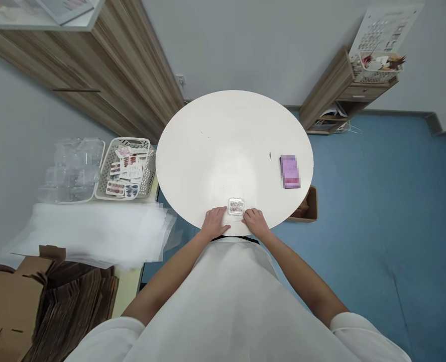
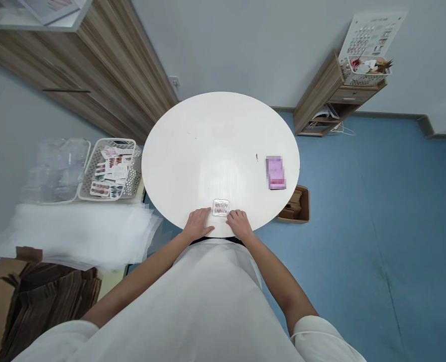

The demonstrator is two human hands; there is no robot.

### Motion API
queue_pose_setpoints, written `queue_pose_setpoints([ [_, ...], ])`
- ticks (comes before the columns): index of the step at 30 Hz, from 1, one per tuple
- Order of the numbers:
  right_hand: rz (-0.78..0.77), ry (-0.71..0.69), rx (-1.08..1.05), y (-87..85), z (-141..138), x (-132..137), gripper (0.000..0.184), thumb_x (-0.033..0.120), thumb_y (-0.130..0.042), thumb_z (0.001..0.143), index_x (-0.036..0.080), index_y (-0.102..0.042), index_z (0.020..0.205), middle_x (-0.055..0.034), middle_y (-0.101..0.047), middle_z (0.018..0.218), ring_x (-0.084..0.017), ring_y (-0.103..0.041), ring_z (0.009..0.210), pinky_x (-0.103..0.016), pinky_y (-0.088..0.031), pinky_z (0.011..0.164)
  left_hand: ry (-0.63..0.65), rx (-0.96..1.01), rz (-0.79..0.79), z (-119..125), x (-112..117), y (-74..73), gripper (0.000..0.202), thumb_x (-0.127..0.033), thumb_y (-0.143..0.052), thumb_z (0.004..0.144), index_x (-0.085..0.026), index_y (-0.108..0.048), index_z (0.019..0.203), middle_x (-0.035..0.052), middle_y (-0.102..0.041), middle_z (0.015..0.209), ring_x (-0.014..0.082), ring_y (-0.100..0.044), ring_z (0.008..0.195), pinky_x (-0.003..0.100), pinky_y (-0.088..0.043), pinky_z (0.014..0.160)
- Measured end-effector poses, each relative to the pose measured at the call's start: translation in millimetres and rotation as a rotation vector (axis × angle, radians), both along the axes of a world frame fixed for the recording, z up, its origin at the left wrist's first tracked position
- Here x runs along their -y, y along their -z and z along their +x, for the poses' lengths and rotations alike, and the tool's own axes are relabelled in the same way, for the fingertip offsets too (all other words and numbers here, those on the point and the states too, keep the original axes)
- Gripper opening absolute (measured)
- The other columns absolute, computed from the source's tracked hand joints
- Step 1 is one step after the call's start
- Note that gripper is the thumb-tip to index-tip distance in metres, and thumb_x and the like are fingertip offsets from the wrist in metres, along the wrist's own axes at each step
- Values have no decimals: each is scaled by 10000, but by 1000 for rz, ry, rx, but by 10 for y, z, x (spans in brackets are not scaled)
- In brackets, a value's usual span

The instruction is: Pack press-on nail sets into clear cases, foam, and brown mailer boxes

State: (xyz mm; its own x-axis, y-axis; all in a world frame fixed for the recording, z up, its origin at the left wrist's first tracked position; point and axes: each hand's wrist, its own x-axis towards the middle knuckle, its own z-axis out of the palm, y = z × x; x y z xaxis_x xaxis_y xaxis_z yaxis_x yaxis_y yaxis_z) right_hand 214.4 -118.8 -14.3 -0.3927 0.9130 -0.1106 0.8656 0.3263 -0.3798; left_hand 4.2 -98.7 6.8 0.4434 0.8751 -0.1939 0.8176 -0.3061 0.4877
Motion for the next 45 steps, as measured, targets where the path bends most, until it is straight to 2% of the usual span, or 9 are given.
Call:
queue_pose_setpoints([
  [5, -78, -25, -55, -86, 57, -31, 166, 252, -379, 870, 185, -527, 833, -78, -553, 917, -203, -456, 857, -330, -343, 731, 95, -27, 62, -41, -74, 3, 683, -399, -587, 673, -180, -331, 1267, 125, -511, 1112, 285, -456, 1012, 424, -261, 910],
  [13, -123, 18, -88, -258, 3, -1, 220, 241, -311, 883, 187, -516, 822, -59, -555, 847, -176, -483, 789, -313, -371, 720, 320, -43, 105, -67, -169, 22, 497, -61, -331, 761, -219, -423, 1223, 77, -574, 823, 209, -529, 821, 414, -239, 906],
  [18, -7, 78, -104, -307, -146, 134, 346, 447, -508, 766, 186, -508, 994, -129, -496, 1144, -255, -450, 1055, -399, -357, 857, 301, 19, 73, -187, -193, 23, 466, -101, -346, 764, -229, -447, 1200, 74, -561, 858, 200, -525, 826, 391, -283, 862],
  [21, 24, 95, -124, -277, -241, 162, 408, 430, -579, 713, 190, -503, 1034, -140, -439, 1243, -281, -396, 1149, -429, -359, 891, 306, 35, 47, -289, -193, 23, 455, -115, -336, 774, -230, -445, 1201, 62, -560, 867, 183, -519, 833, 355, -311, 831],
  [24, -6, 128, -163, -246, -311, 132, 188, 286, -426, 826, 203, -547, 944, -102, -485, 1209, -227, -469, 1092, -390, -406, 859, 304, 52, 53, -356, -188, 7, 388, -160, -338, 805, -239, -488, 1154, 50, -565, 830, 178, -524, 815, 358, -308, 838],
  [26, -45, 157, -189, -243, -329, 105, 216, 243, -355, 851, 210, -565, 886, -79, -506, 1187, -195, -522, 1017, -357, -438, 815, 276, 71, 50, -375, -192, -10, 327, -218, -348, 828, -257, -531, 1097, 44, -575, 809, 181, -531, 813, 370, -304, 845],
  [36, -29, 448, -170, -151, -389, -12, 205, 190, -411, 771, 187, -559, 629, -70, -549, 886, -167, -532, 800, -290, -442, 660, -44, 77, -153, -282, -346, -20, 223, -251, -393, 794, -234, -609, 844, -6, -653, 726, 167, -587, 695, 325, -369, 743],
  [41, -24, 543, 4, -105, -473, -79, 144, 181, -462, 737, 183, -570, 642, -92, -532, 816, -210, -502, 798, -331, -405, 664, -78, -8, -64, -202, -324, 4, 204, -236, -405, 789, -202, -560, 918, 25, -632, 691, 197, -584, 722, 411, -308, 832],
  [45, 115, 371, 69, -118, -456, -64, 182, 110, -447, 750, 190, -560, 868, -110, -544, 1031, -239, -479, 971, -394, -360, 814, 43, 15, 133, -172, -308, -6, 250, -140, -439, 751, -211, -539, 970, 100, -589, 994, 244, -518, 975, 439, -265, 887],
])
